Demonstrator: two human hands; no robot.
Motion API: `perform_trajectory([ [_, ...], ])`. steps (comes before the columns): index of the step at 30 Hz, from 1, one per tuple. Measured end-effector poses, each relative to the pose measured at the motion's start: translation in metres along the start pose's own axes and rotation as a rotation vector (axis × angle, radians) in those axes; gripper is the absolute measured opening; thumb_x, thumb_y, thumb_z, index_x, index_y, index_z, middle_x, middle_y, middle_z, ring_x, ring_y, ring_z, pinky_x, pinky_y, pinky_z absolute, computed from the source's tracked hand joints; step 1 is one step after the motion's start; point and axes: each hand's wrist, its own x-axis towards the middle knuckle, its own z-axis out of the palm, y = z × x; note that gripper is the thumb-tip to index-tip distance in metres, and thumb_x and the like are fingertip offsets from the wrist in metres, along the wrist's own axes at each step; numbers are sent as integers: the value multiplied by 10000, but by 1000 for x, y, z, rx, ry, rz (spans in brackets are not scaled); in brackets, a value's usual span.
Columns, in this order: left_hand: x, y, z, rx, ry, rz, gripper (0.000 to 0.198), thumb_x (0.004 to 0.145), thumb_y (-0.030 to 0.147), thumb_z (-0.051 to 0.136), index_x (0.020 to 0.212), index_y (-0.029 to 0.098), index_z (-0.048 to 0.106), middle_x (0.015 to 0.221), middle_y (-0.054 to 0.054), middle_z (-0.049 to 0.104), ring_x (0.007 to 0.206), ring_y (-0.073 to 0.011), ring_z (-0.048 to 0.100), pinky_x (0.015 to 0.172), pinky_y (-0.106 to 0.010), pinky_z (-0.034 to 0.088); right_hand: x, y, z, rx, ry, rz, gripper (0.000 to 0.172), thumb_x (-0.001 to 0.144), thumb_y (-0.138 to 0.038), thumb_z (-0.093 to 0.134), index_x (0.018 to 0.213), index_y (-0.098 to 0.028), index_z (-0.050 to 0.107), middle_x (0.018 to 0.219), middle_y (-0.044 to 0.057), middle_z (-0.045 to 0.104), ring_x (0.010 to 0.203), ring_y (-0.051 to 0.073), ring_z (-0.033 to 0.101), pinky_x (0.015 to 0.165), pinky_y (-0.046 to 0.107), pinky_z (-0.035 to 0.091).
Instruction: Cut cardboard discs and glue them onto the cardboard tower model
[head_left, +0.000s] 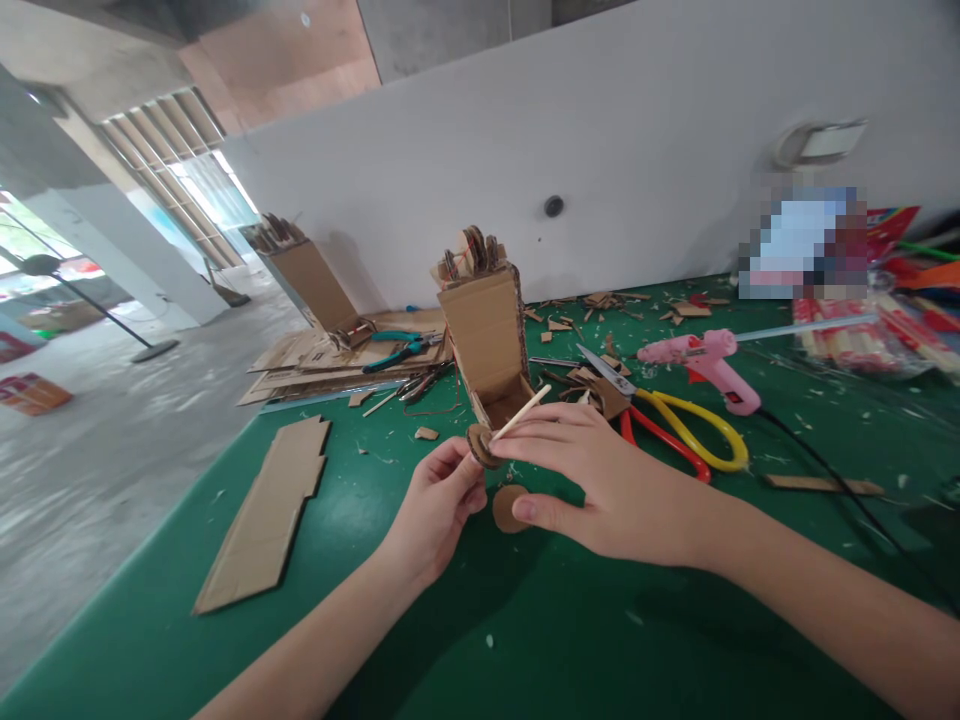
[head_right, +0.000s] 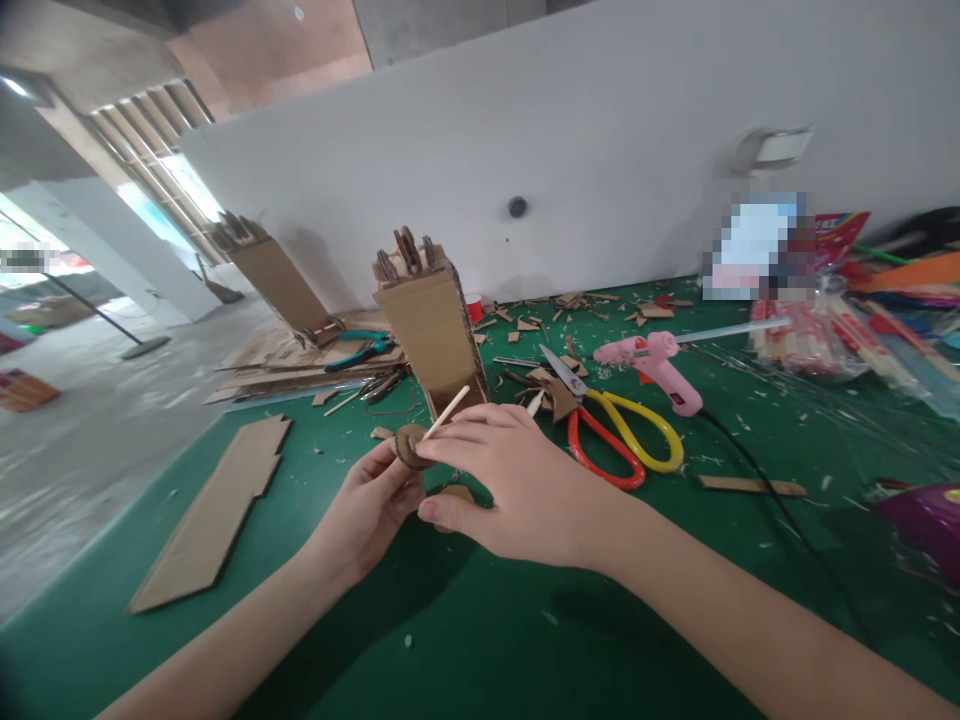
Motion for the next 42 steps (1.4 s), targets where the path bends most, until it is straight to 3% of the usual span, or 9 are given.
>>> perform_trajectory([
  [6, -1, -3, 1, 32, -12, 20, 276, 647, 324, 797, 775, 148, 628, 574, 54, 451, 476, -37, 341, 462, -170, 300, 0, 0, -1, 2, -3, -31, 443, 884, -499, 508, 1270, -290, 566, 1292, 34, 589, 1256, 252, 421, 1036, 464, 305],
  [10, 5, 2, -5, 225, -34, 104, 239, 715, 363, 736, 735, 150, 629, 597, 30, 507, 484, -51, 387, 473, -181, 306, -1, 4, -4, -24, -39, -2, 428, 903, -501, 471, 1271, -303, 564, 1316, 23, 572, 1274, 269, 398, 1036, 485, 301],
  [12, 11, 13, -13, 406, -17, 191, 225, 755, 369, 694, 727, 154, 638, 538, 30, 494, 488, -70, 414, 482, -186, 315, -2, 10, -5, -52, -19, 26, 390, 926, -479, 436, 1235, -296, 587, 1318, 25, 567, 1266, 272, 413, 1030, 485, 314],
  [16, 25, 48, -38, 678, 70, 330, 166, 759, 332, 678, 755, 167, 666, 560, 15, 540, 497, -79, 444, 487, -180, 326, -3, 31, -6, -116, 178, 164, 332, 938, -417, 411, 1138, -231, 601, 1219, 72, 607, 1158, 262, 510, 951, 449, 421],
  [22, 35, 80, -73, 974, 19, 264, 161, 689, 329, 724, 678, 171, 694, 598, -17, 603, 520, -122, 503, 504, -208, 394, 7, 47, 0, -234, 178, 195, 344, 905, -357, 445, 1194, -195, 538, 1240, 107, 564, 1160, 286, 495, 950, 483, 439],
  [25, 34, 87, -80, 1050, -69, 217, 171, 692, 341, 715, 652, 176, 689, 636, -36, 639, 559, -145, 544, 539, -227, 435, 13, 46, 4, -275, 172, 169, 329, 896, -336, 456, 1176, -192, 550, 1237, 111, 560, 1178, 291, 477, 977, 492, 419],
  [29, 31, 95, -83, 1150, -51, 213, 188, 692, 363, 691, 643, 182, 681, 633, -34, 650, 575, -154, 567, 558, -231, 444, 15, 49, 12, -274, 192, 173, 338, 899, -330, 451, 1195, -194, 542, 1254, 116, 540, 1185, 293, 466, 968, 504, 422],
  [36, 34, 83, -81, 1244, -98, 168, 268, 781, 427, 554, 710, 174, 602, 687, -8, 614, 624, -159, 589, 606, -262, 453, 25, 43, 28, -224, 125, 132, 294, 905, -374, 485, 1053, -197, 668, 1098, 100, 612, 1039, 263, 529, 910, 451, 439],
  [42, 33, 64, -70, 1303, -74, 182, 271, 833, 418, 490, 721, 178, 548, 603, 25, 544, 581, -154, 614, 547, -243, 412, 51, 39, 32, -41, 64, 320, 217, 874, -339, 531, 884, -181, 679, 849, 78, 673, 734, 190, 616, 634, 315, 469],
])
